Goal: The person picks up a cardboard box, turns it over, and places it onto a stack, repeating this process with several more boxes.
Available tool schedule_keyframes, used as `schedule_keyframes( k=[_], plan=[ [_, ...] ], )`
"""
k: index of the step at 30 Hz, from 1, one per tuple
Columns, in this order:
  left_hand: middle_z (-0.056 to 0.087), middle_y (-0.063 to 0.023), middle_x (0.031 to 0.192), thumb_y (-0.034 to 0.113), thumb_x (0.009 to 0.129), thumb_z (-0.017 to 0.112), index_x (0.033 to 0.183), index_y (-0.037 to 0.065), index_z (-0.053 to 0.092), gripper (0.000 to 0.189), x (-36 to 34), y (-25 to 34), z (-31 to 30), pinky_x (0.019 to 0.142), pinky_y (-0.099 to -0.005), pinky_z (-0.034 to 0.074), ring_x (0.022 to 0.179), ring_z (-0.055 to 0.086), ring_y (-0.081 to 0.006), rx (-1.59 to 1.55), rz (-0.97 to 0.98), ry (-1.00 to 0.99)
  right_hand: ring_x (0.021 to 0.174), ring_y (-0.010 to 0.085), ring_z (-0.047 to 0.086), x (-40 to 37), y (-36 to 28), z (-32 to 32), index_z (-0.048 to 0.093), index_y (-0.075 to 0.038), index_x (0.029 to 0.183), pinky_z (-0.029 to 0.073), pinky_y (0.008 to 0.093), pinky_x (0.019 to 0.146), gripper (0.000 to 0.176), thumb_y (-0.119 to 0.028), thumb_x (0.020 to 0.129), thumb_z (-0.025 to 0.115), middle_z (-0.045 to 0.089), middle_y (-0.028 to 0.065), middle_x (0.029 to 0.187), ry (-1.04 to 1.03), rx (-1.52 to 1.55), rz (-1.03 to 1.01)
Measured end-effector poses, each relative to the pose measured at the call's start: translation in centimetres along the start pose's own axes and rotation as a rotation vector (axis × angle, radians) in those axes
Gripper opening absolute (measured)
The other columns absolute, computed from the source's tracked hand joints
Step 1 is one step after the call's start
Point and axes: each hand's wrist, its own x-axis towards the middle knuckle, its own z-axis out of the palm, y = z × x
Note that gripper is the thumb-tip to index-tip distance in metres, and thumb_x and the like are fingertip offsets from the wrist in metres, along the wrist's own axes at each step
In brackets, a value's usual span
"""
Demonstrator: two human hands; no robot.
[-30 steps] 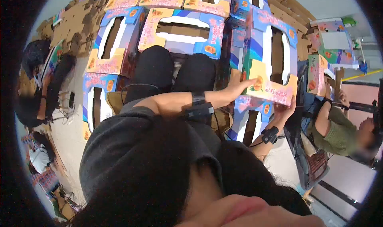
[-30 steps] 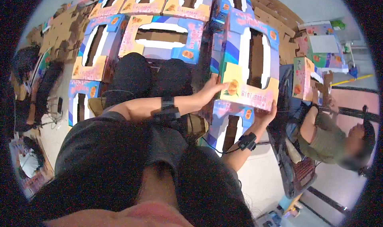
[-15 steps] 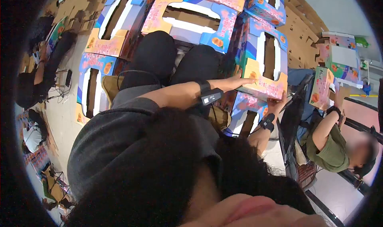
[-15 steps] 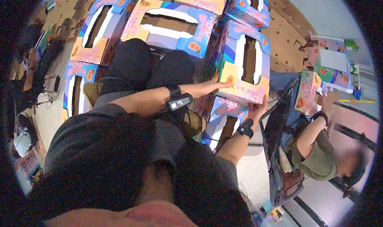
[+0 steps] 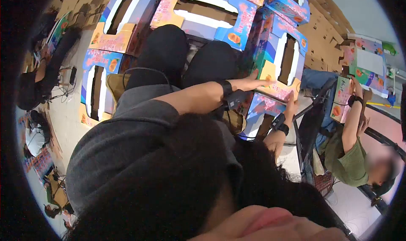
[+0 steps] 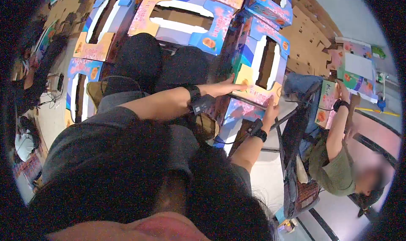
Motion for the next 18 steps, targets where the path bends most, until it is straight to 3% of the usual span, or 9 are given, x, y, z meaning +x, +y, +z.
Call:
schedule_keyframes(
  k=[1, 3, 5, 8, 12, 18],
  plan=[
    [0.021, -0.0202, 0.148, 0.054, 0.080, 0.066, 0.145, -0.009, -0.001, 0.112, 3.2, -4.0, -0.5, 0.113, -0.0344, 0.018, 0.138, 0.021, -0.0257, 0.016, 0.039, -0.032, 0.072, 0.0209, 0.053, 1.9, 2.8, 0.6, 0.055, 0.004, 0.079, 0.045, 0.0339, 0.068, 0.057, -0.051, 0.081, 0.068, 0.059, 0.0115, 0.078, 0.003, 0.005, -0.016],
    [0.019, -0.0212, 0.149, 0.052, 0.081, 0.067, 0.144, -0.010, -0.004, 0.113, 3.7, -4.6, -0.6, 0.113, -0.0341, 0.018, 0.138, 0.020, -0.0264, 0.012, 0.043, -0.084, 0.071, 0.0227, 0.053, 2.5, 3.8, 1.0, 0.053, 0.005, 0.078, 0.045, 0.0350, 0.068, 0.062, -0.056, 0.080, 0.067, 0.057, 0.0126, 0.076, 0.016, -0.021, -0.044],
    [0.017, -0.0217, 0.150, 0.050, 0.081, 0.067, 0.143, -0.011, -0.005, 0.113, -0.7, 0.7, 0.0, 0.113, -0.0335, 0.018, 0.138, 0.020, -0.0266, -0.024, -0.026, -0.128, 0.070, 0.0240, 0.053, 1.0, 2.5, 1.0, 0.053, 0.004, 0.076, 0.045, 0.0360, 0.068, 0.067, -0.061, 0.079, 0.064, 0.056, 0.0133, 0.075, 0.038, -0.081, -0.069],
    [0.017, -0.0213, 0.150, 0.048, 0.082, 0.068, 0.143, -0.011, -0.007, 0.113, -1.9, 1.8, 0.0, 0.113, -0.0333, 0.019, 0.138, 0.021, -0.0262, -0.131, -0.004, -0.195, 0.068, 0.0252, 0.052, 2.0, 3.9, 1.5, 0.053, 0.004, 0.076, 0.044, 0.0366, 0.067, 0.072, -0.067, 0.077, 0.061, 0.056, 0.0128, 0.073, 0.036, -0.119, -0.038],
    [0.025, -0.0192, 0.147, 0.043, 0.084, 0.067, 0.144, -0.008, 0.002, 0.102, -4.9, 5.7, 0.4, 0.112, -0.0332, 0.021, 0.136, 0.024, -0.0251, -0.105, 0.058, -0.205, 0.069, 0.0259, 0.054, 1.0, 2.1, 1.2, 0.054, 0.003, 0.077, 0.044, 0.0361, 0.067, 0.075, -0.072, 0.075, 0.059, 0.056, 0.0115, 0.074, 0.034, -0.241, -0.012],
    [0.042, -0.0124, 0.136, 0.032, 0.090, 0.062, 0.137, -0.003, 0.030, 0.067, -0.3, 0.4, -0.3, 0.108, -0.0322, 0.027, 0.127, 0.037, -0.0194, -0.137, 0.159, -0.243, 0.079, 0.0320, 0.059, 1.2, 2.4, 1.8, 0.056, 0.001, 0.084, 0.046, 0.0406, 0.074, 0.079, -0.077, 0.075, 0.052, 0.062, 0.0153, 0.081, 0.066, -0.348, 0.022]
  ],
)
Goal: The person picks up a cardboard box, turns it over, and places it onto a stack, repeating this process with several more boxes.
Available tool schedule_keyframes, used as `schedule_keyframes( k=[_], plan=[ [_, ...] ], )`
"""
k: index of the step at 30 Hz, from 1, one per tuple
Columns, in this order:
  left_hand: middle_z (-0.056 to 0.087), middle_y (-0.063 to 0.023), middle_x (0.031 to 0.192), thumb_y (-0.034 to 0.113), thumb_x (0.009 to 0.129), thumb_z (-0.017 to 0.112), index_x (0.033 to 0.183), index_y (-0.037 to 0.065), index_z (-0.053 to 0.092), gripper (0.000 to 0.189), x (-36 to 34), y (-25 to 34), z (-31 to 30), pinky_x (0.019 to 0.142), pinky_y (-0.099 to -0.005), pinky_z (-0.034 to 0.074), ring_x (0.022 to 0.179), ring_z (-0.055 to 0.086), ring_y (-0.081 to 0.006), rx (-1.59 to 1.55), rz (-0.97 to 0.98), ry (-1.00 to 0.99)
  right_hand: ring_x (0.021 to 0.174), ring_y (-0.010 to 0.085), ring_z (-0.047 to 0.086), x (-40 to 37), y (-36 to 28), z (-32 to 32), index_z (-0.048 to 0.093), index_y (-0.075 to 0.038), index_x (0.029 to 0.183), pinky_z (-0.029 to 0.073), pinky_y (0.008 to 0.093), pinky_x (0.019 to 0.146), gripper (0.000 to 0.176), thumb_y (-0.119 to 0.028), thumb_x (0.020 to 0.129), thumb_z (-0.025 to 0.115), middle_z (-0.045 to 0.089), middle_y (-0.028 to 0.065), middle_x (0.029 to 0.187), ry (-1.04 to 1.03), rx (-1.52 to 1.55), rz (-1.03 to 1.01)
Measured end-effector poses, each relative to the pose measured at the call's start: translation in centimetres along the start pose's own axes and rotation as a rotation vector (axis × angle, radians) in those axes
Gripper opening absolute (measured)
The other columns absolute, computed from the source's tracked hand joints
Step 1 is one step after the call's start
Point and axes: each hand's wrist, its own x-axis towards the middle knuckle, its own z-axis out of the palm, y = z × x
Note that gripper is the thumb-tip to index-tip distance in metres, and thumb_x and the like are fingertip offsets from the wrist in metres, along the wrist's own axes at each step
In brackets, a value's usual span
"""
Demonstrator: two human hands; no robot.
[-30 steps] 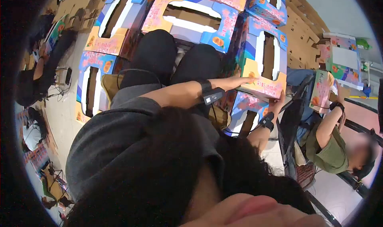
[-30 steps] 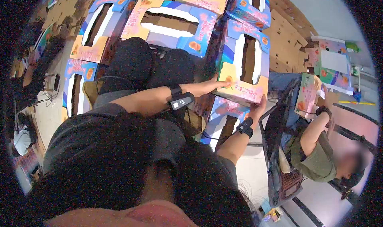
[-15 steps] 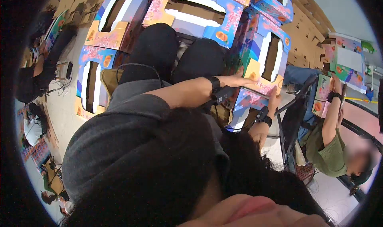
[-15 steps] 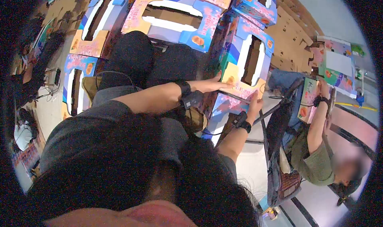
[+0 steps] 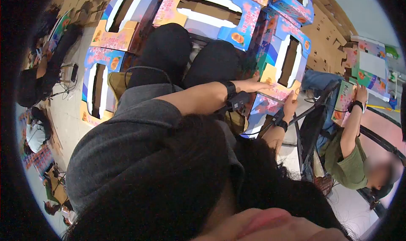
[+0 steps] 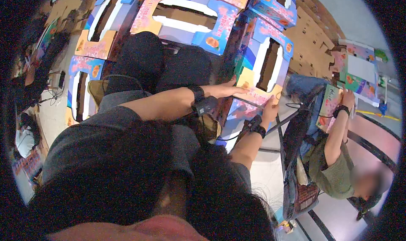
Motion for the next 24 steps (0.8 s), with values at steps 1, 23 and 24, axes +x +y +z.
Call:
schedule_keyframes(
  k=[1, 23, 24],
  plan=[
    [0.044, -0.0111, 0.135, 0.031, 0.091, 0.061, 0.135, -0.003, 0.035, 0.062, 0.2, -0.2, -0.1, 0.108, -0.0320, 0.028, 0.125, 0.039, -0.0182, -0.011, 0.016, -0.010, 0.081, 0.0334, 0.060, -0.1, -0.2, -0.1, 0.056, 0.001, 0.085, 0.046, 0.0416, 0.075, 0.079, -0.078, 0.075, 0.051, 0.063, 0.0164, 0.083, 0.013, -0.024, 0.001],
    [0.046, -0.0158, 0.135, 0.036, 0.090, 0.062, 0.135, -0.008, 0.035, 0.068, 0.4, -1.2, -0.4, 0.105, -0.0327, 0.032, 0.122, 0.042, -0.0203, 0.161, 0.057, -0.134, 0.091, 0.0375, 0.062, 0.5, 0.4, 0.5, 0.062, -0.002, 0.093, 0.044, 0.0486, 0.083, 0.077, -0.076, 0.079, 0.046, 0.067, 0.0185, 0.093, 0.029, -0.075, 0.004],
    [0.054, -0.0089, 0.126, 0.027, 0.092, 0.060, 0.130, -0.004, 0.042, 0.052, 0.8, -1.8, -0.4, 0.099, -0.0314, 0.038, 0.111, 0.049, -0.0163, 0.190, 0.066, -0.117, 0.096, 0.0377, 0.060, 0.2, 0.0, 0.4, 0.063, -0.003, 0.093, 0.043, 0.0492, 0.086, 0.075, -0.074, 0.079, 0.046, 0.065, 0.0177, 0.097, 0.031, -0.035, -0.019]
  ],
)
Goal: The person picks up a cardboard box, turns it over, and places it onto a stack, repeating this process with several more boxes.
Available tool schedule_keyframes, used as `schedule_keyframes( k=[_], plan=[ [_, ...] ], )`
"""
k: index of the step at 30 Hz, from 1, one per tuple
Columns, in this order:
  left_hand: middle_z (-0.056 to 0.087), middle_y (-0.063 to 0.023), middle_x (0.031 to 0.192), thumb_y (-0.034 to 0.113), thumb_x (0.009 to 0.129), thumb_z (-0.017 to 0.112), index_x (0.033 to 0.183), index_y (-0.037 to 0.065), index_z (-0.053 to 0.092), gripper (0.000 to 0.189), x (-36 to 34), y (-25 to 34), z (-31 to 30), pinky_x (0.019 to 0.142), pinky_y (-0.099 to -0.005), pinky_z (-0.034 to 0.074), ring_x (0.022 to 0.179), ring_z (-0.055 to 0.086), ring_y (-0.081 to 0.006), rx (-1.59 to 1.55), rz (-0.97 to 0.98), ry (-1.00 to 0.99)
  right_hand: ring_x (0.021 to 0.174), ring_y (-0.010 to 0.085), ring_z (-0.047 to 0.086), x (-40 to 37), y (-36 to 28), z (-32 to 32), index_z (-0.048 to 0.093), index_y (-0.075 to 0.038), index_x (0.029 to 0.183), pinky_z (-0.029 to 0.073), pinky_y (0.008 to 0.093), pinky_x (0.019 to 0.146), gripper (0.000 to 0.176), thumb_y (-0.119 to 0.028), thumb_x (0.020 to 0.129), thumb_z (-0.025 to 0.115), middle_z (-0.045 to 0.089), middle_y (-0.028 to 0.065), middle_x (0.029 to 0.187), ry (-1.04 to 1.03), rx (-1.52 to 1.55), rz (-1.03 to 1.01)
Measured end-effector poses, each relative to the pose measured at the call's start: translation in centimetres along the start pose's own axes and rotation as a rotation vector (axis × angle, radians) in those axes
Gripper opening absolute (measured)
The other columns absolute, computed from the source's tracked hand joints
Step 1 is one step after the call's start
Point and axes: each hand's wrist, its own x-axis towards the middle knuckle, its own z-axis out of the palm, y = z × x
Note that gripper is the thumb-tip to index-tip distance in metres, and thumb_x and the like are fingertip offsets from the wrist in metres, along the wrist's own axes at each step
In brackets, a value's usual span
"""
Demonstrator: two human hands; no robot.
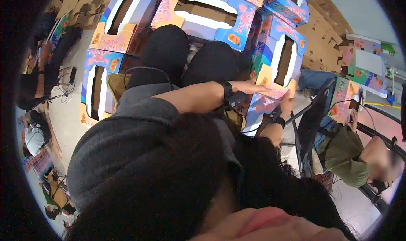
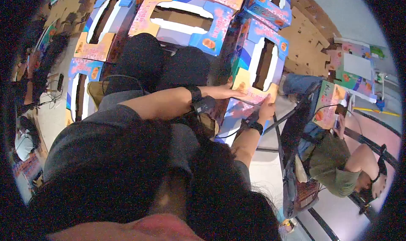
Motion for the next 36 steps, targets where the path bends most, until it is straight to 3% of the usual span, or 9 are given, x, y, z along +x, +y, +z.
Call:
schedule_keyframes(
  k=[3, 7, 11, 12, 16, 23, 30, 33, 36],
  plan=[
    [0.055, -0.0163, 0.126, 0.047, 0.082, 0.068, 0.133, -0.001, 0.047, 0.073, -0.2, 0.0, 0.3, 0.098, -0.0349, 0.039, 0.114, 0.050, -0.0258, 0.101, -0.022, 0.058, 0.099, 0.0378, 0.058, -2.1, -3.0, -0.5, 0.063, -0.005, 0.097, 0.042, 0.0502, 0.088, 0.070, -0.072, 0.080, 0.048, 0.063, 0.0159, 0.103, 0.215, -0.317, 0.052],
    [0.007, -0.0329, 0.150, 0.047, 0.080, 0.068, 0.145, -0.001, 0.022, 0.093, -3.5, 3.9, 1.5, 0.114, -0.0413, 0.019, 0.141, 0.013, -0.0417, 0.627, -0.073, 0.430, 0.104, 0.0363, 0.055, -1.7, -3.1, 1.9, 0.060, -0.010, 0.112, 0.040, 0.0512, 0.088, 0.056, -0.058, 0.084, 0.052, 0.062, 0.0130, 0.106, 0.512, -0.226, -0.227],
    [0.031, -0.0268, 0.141, 0.037, 0.077, 0.075, 0.142, -0.001, 0.027, 0.089, -5.5, 6.2, 1.7, 0.097, -0.0393, 0.044, 0.118, 0.049, -0.0369, 0.403, 0.357, 0.594, 0.101, 0.0357, 0.057, -5.0, -8.2, 1.6, 0.061, -0.010, 0.116, 0.041, 0.0509, 0.085, 0.046, -0.039, 0.080, 0.066, 0.063, 0.0162, 0.107, 0.436, -0.106, -0.349],
    [0.050, -0.0185, 0.123, 0.023, 0.081, 0.071, 0.133, 0.001, 0.040, 0.064, -6.0, 6.9, 1.7, 0.081, -0.0329, 0.049, 0.095, 0.060, -0.0242, 0.463, 0.488, 0.680, 0.099, 0.0359, 0.057, -5.8, -9.5, 1.5, 0.062, -0.009, 0.114, 0.042, 0.0500, 0.085, 0.045, -0.035, 0.078, 0.069, 0.063, 0.0164, 0.105, 0.418, -0.064, -0.393],
    [0.060, -0.0044, 0.088, 0.011, 0.084, 0.064, 0.110, 0.003, 0.053, 0.029, -10.0, 12.5, 2.0, 0.063, -0.0260, 0.045, 0.068, 0.056, -0.0105, 0.356, 0.656, 0.644, 0.087, 0.0344, 0.061, -6.9, -14.4, 0.6, 0.066, -0.003, 0.104, 0.047, 0.0431, 0.079, 0.034, -0.023, 0.077, 0.070, 0.065, 0.0177, 0.093, 0.273, 0.177, -0.665],
    [0.060, -0.0034, 0.093, 0.006, 0.084, 0.063, 0.116, 0.004, 0.049, 0.034, -20.6, 23.3, -3.4, 0.064, -0.0242, 0.045, 0.070, 0.056, -0.0083, 0.472, 0.991, 0.869, 0.104, 0.0345, 0.057, -8.1, -20.8, 2.3, 0.067, -0.006, 0.102, 0.040, 0.0431, 0.095, 0.031, -0.028, 0.080, 0.069, 0.064, 0.0183, 0.105, 0.161, 0.405, -0.733],
    [0.063, -0.0098, 0.099, 0.013, 0.085, 0.066, 0.116, 0.003, 0.053, 0.035, -38.7, 22.5, -16.2, 0.078, -0.0308, 0.049, 0.087, 0.062, -0.0180, 0.605, 0.584, 1.193, 0.085, 0.0250, 0.063, -17.1, -30.6, -1.0, 0.067, 0.000, 0.093, 0.046, 0.0345, 0.083, 0.019, -0.016, 0.083, 0.068, 0.068, 0.0140, 0.088, 0.113, 0.629, -0.973],
    [0.065, -0.0132, 0.099, 0.019, 0.083, 0.068, 0.115, 0.004, 0.056, 0.037, -46.2, 18.6, -18.6, 0.081, -0.0345, 0.050, 0.091, 0.064, -0.0228, 0.771, 0.443, 1.503, 0.095, 0.0271, 0.060, -18.0, -32.1, 0.9, 0.067, -0.002, 0.095, 0.045, 0.0368, 0.088, 0.023, -0.019, 0.080, 0.070, 0.065, 0.0161, 0.087, 0.004, 0.487, -1.067],
    [0.065, -0.0153, 0.103, 0.023, 0.079, 0.071, 0.117, 0.004, 0.057, 0.045, -51.3, 15.0, -19.8, 0.083, -0.0381, 0.050, 0.095, 0.063, -0.0284, 1.152, 0.158, 1.485, 0.103, 0.0341, 0.056, -20.4, -33.1, 2.1, 0.067, -0.007, 0.098, 0.042, 0.0417, 0.093, 0.030, -0.028, 0.078, 0.070, 0.063, 0.0167, 0.103, 0.068, 0.356, -1.083]
  ],
)
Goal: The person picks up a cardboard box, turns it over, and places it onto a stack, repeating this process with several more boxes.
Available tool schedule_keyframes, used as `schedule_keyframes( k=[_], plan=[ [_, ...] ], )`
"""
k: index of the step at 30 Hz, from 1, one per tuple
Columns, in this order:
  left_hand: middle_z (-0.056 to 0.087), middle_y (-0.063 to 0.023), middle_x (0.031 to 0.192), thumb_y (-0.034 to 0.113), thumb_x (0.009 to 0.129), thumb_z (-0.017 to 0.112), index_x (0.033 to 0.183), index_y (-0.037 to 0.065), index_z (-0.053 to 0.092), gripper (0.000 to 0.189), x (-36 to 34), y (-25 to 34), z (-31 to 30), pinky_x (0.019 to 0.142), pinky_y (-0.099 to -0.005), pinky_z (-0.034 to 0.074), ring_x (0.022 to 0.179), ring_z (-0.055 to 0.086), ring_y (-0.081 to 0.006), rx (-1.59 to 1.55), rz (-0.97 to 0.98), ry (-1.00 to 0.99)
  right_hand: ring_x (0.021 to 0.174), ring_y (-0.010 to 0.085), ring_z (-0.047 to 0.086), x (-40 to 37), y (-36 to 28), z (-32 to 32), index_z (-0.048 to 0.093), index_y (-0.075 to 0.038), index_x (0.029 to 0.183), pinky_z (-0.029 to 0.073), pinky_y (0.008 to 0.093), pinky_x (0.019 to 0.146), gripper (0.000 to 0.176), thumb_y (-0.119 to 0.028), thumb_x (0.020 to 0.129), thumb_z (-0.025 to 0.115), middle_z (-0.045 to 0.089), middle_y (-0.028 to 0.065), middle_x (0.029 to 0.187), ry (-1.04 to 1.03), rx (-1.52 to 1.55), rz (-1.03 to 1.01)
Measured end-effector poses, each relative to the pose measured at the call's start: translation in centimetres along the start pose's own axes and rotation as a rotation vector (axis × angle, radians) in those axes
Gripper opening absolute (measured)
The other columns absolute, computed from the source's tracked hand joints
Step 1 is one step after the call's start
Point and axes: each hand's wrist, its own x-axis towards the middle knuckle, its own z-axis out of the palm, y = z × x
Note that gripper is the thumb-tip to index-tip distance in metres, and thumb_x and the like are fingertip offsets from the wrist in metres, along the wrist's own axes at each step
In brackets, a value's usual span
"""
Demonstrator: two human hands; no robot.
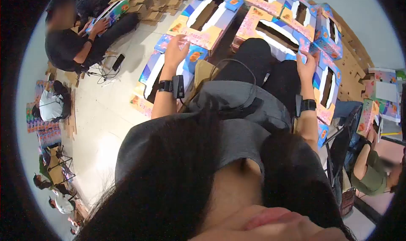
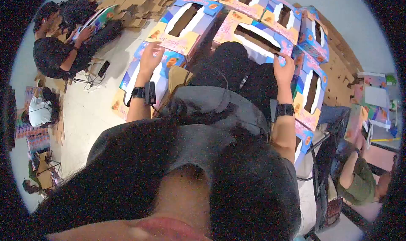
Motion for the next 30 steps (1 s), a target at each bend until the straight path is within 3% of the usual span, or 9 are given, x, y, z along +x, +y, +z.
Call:
schedule_keyframes(
  k=[3, 4, 7, 8, 12, 15, 22, 30],
  plan=[
    [0.063, -0.0164, 0.109, 0.026, 0.075, 0.072, 0.119, 0.006, 0.057, 0.051, -1.5, -2.5, 0.0, 0.087, -0.0380, 0.048, 0.103, 0.060, -0.0311, 0.308, 0.208, -0.103, 0.105, 0.0333, 0.055, 0.0, -0.3, 2.1, 0.067, -0.008, 0.099, 0.041, 0.0417, 0.094, 0.033, -0.033, 0.077, 0.071, 0.062, 0.0164, 0.107, -0.132, 0.004, 0.042],
    [0.056, -0.0195, 0.123, 0.034, 0.074, 0.073, 0.127, 0.010, 0.054, 0.062, -1.6, -3.3, 0.5, 0.097, -0.0443, 0.041, 0.116, 0.052, -0.0364, 0.227, 0.227, -0.160, 0.104, 0.0333, 0.056, -0.3, -0.2, 2.9, 0.067, -0.009, 0.099, 0.042, 0.0419, 0.093, 0.036, -0.036, 0.076, 0.071, 0.063, 0.0157, 0.104, -0.098, -0.012, 0.007],
    [0.043, -0.0233, 0.137, 0.044, 0.072, 0.074, 0.134, 0.013, 0.048, 0.074, -2.2, -2.7, 3.0, 0.105, -0.0539, 0.030, 0.125, 0.041, -0.0435, 0.456, 0.243, -0.127, 0.102, 0.0332, 0.057, -1.1, -0.8, 3.0, 0.067, -0.009, 0.100, 0.043, 0.0416, 0.091, 0.036, -0.036, 0.077, 0.071, 0.063, 0.0149, 0.102, -0.090, -0.104, -0.028],
    [0.028, -0.0262, 0.146, 0.053, 0.072, 0.072, 0.142, 0.016, 0.039, 0.086, -1.7, -3.7, 4.0, 0.107, -0.0616, 0.019, 0.133, 0.027, -0.0477, 0.381, 0.205, -0.223, 0.100, 0.0330, 0.057, -1.0, -1.1, 2.8, 0.066, -0.009, 0.099, 0.043, 0.0416, 0.090, 0.036, -0.036, 0.077, 0.071, 0.063, 0.0138, 0.101, -0.095, -0.081, -0.031],
    [0.016, -0.0255, 0.152, 0.059, 0.069, 0.069, 0.147, 0.019, 0.030, 0.095, -0.9, -2.6, 7.4, 0.108, -0.0639, 0.012, 0.141, 0.011, -0.0425, 0.450, 0.226, -0.231, 0.100, 0.0323, 0.057, -1.5, -1.8, 2.4, 0.066, -0.009, 0.097, 0.043, 0.0416, 0.090, 0.033, -0.034, 0.075, 0.071, 0.062, 0.0127, 0.101, -0.112, -0.112, 0.003],
    [0.015, -0.0245, 0.153, 0.059, 0.068, 0.068, 0.147, 0.020, 0.030, 0.096, -0.5, -3.7, 9.3, 0.108, -0.0646, 0.009, 0.141, 0.013, -0.0414, 0.605, 0.243, -0.255, 0.101, 0.0314, 0.057, -1.6, -1.7, 2.6, 0.066, -0.010, 0.095, 0.043, 0.0420, 0.090, 0.031, -0.032, 0.074, 0.071, 0.062, 0.0118, 0.103, -0.088, -0.176, -0.056],
    [0.018, -0.0150, 0.154, 0.057, 0.075, 0.062, 0.145, 0.022, 0.036, 0.082, -0.2, -4.1, 10.0, 0.106, -0.0664, 0.012, 0.142, 0.016, -0.0357, 0.498, 0.237, -0.144, 0.104, 0.0321, 0.056, -1.3, -3.4, 3.1, 0.068, -0.009, 0.093, 0.042, 0.0433, 0.092, 0.031, -0.033, 0.073, 0.072, 0.061, 0.0123, 0.105, -0.121, -0.263, -0.054],
    [0.029, -0.0145, 0.151, 0.049, 0.075, 0.067, 0.137, 0.016, 0.047, 0.073, -0.3, -3.5, 9.9, 0.106, -0.0643, 0.017, 0.139, 0.026, -0.0350, 0.398, 0.255, -0.057, 0.105, 0.0336, 0.057, -1.2, -3.3, 3.4, 0.068, -0.009, 0.092, 0.043, 0.0429, 0.094, 0.030, -0.031, 0.073, 0.072, 0.062, 0.0133, 0.106, -0.156, -0.252, -0.037]
  ],
)
